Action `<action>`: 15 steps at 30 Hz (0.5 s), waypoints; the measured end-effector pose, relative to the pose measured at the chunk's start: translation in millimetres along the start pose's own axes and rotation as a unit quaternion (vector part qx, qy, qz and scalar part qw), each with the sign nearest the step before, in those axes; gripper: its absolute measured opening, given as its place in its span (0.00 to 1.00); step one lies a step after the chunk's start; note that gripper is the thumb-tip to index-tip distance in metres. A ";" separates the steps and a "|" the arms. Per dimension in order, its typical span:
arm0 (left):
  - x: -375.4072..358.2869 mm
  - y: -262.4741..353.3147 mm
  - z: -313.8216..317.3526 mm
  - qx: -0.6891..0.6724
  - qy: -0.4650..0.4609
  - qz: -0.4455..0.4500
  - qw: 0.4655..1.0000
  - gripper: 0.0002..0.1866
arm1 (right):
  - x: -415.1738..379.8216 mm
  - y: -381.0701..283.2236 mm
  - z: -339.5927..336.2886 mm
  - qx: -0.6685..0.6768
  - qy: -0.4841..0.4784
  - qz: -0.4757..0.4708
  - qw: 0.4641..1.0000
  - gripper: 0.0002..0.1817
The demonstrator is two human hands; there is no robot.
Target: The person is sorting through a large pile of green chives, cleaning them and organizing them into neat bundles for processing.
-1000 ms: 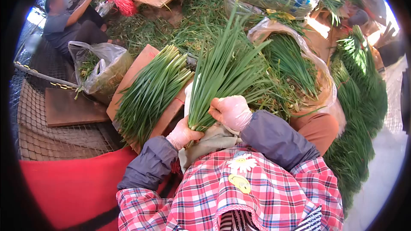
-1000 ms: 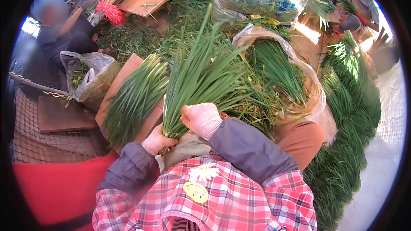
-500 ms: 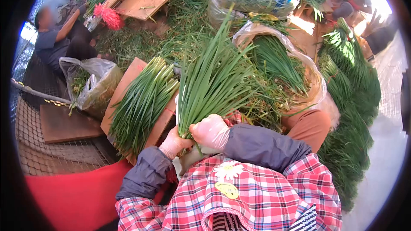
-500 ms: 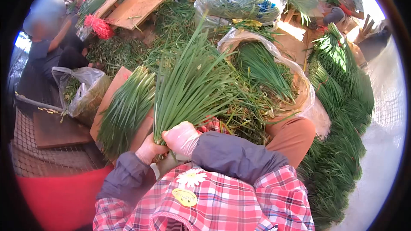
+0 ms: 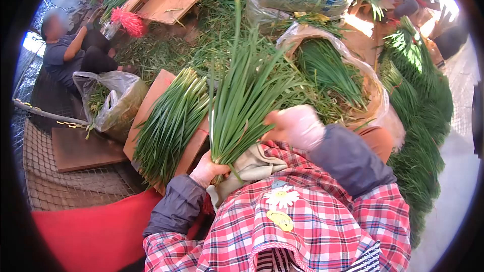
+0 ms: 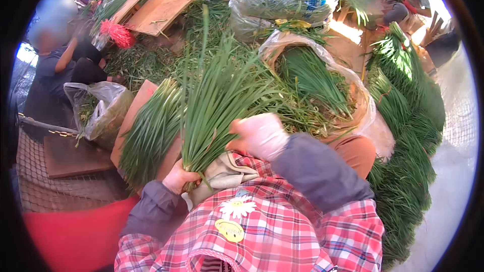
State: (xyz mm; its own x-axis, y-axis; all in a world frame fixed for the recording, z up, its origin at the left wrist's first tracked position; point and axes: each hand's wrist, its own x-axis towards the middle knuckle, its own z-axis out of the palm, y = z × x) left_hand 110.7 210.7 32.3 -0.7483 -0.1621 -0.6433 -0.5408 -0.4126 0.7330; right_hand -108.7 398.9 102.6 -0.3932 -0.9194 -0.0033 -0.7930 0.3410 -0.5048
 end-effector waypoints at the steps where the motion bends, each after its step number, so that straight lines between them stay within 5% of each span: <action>1: -0.6 3.4 3.0 0.004 0.007 -0.003 1.000 0.23 | 9.2 -15.1 10.6 -0.004 -0.024 -0.025 0.999 0.22; 8: -6.6 14.5 11.4 0.033 0.032 -0.014 0.999 0.26 | 32.5 -48.3 79.1 -0.054 0.011 -0.204 0.977 0.10; 12: -10.0 18.4 10.7 0.010 0.007 -0.020 1.000 0.25 | 31.1 -42.8 71.1 -0.050 0.016 -0.176 0.983 0.05; 15: -12.3 20.3 9.7 -0.006 -0.016 -0.017 1.000 0.23 | 30.0 -8.9 53.4 -0.108 -0.004 -0.059 0.992 0.05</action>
State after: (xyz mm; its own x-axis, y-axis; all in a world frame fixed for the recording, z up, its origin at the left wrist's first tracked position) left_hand 105.2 213.0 57.2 -0.7417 -0.1191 -0.6601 -0.5614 -0.4281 0.7081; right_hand -88.6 357.8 60.9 -0.2895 -0.9565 0.0373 -0.9146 0.2649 -0.3055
